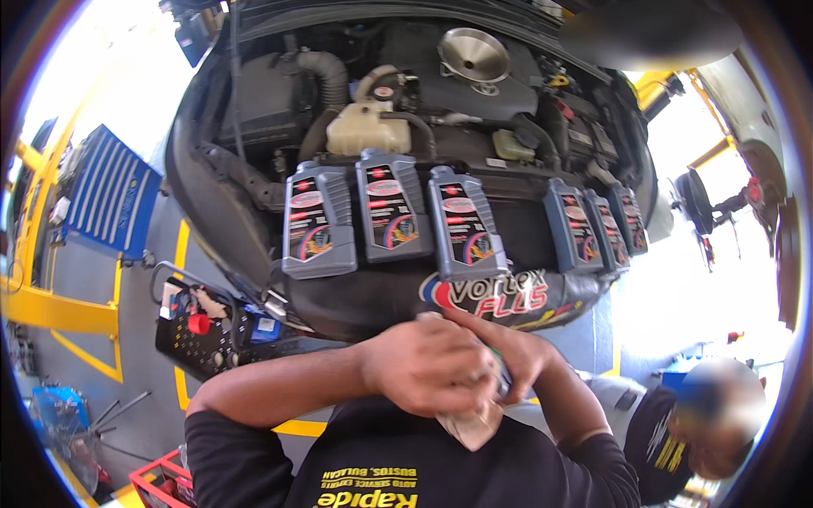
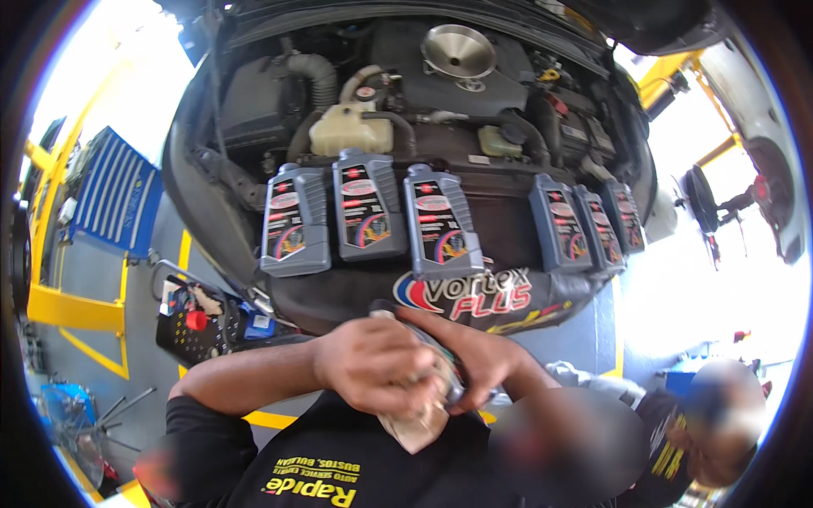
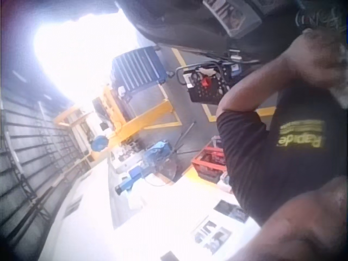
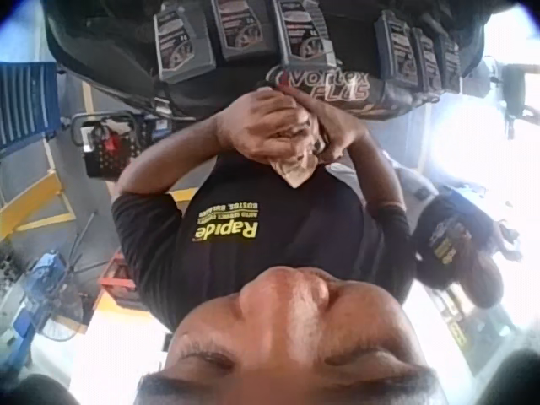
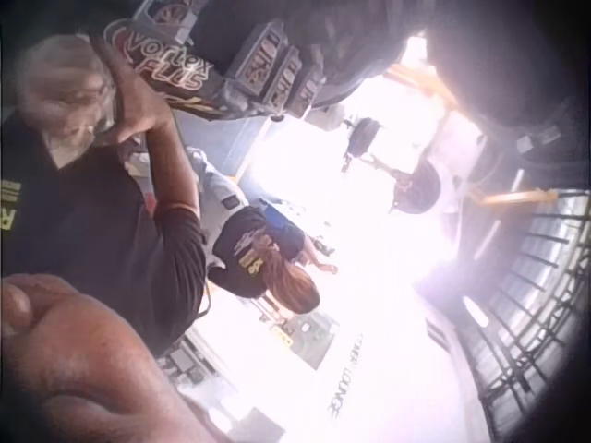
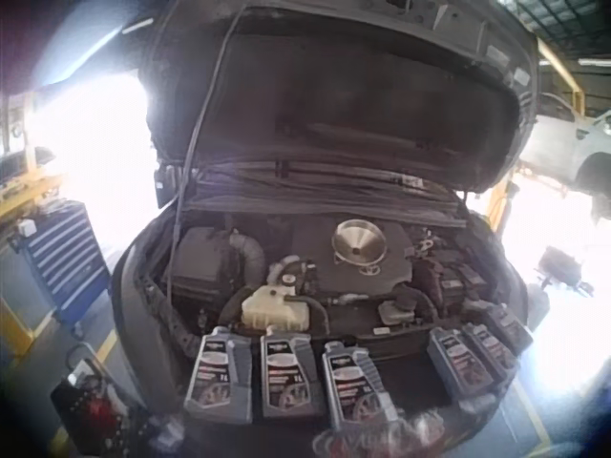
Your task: The person retrieves a metal funnel from a truck, wipes it with a cloth, and places it into the engine oil fill port of a car. Then the person repeatedly picks up sealed motor oil bottles from a cart, wipes each bottle with a cloth, and places them on the car's hood. The person does not open any bottles or pour oil during the clip.
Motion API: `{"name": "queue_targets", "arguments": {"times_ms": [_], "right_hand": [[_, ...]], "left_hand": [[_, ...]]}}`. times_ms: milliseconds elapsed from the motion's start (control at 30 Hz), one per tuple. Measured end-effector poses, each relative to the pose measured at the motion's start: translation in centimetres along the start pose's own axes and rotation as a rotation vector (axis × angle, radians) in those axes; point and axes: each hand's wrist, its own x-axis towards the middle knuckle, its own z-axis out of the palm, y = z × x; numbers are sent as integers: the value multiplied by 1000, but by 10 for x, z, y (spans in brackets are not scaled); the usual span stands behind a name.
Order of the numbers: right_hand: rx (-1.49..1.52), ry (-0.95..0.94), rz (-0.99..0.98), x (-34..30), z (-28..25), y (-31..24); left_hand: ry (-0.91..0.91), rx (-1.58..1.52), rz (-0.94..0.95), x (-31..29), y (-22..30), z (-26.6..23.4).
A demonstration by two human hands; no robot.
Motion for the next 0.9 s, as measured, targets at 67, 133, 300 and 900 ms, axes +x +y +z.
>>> {"name": "queue_targets", "arguments": {"times_ms": [67, 133, 300, 900], "right_hand": [[-144, 159, -91, 13, 7, 1], [-551, 456, -29, 25, 21, -13], [-1107, 916, 58, 60, 64, -13], [-793, 1466, -61, -33, -66, 15]], "left_hand": [[74, -159, -222, -14, -12, -6], [154, -243, -492, -22, -21, -16], [359, -131, -893, -48, -24, -17], [673, 855, -2101, -380, 85, -182]]}}
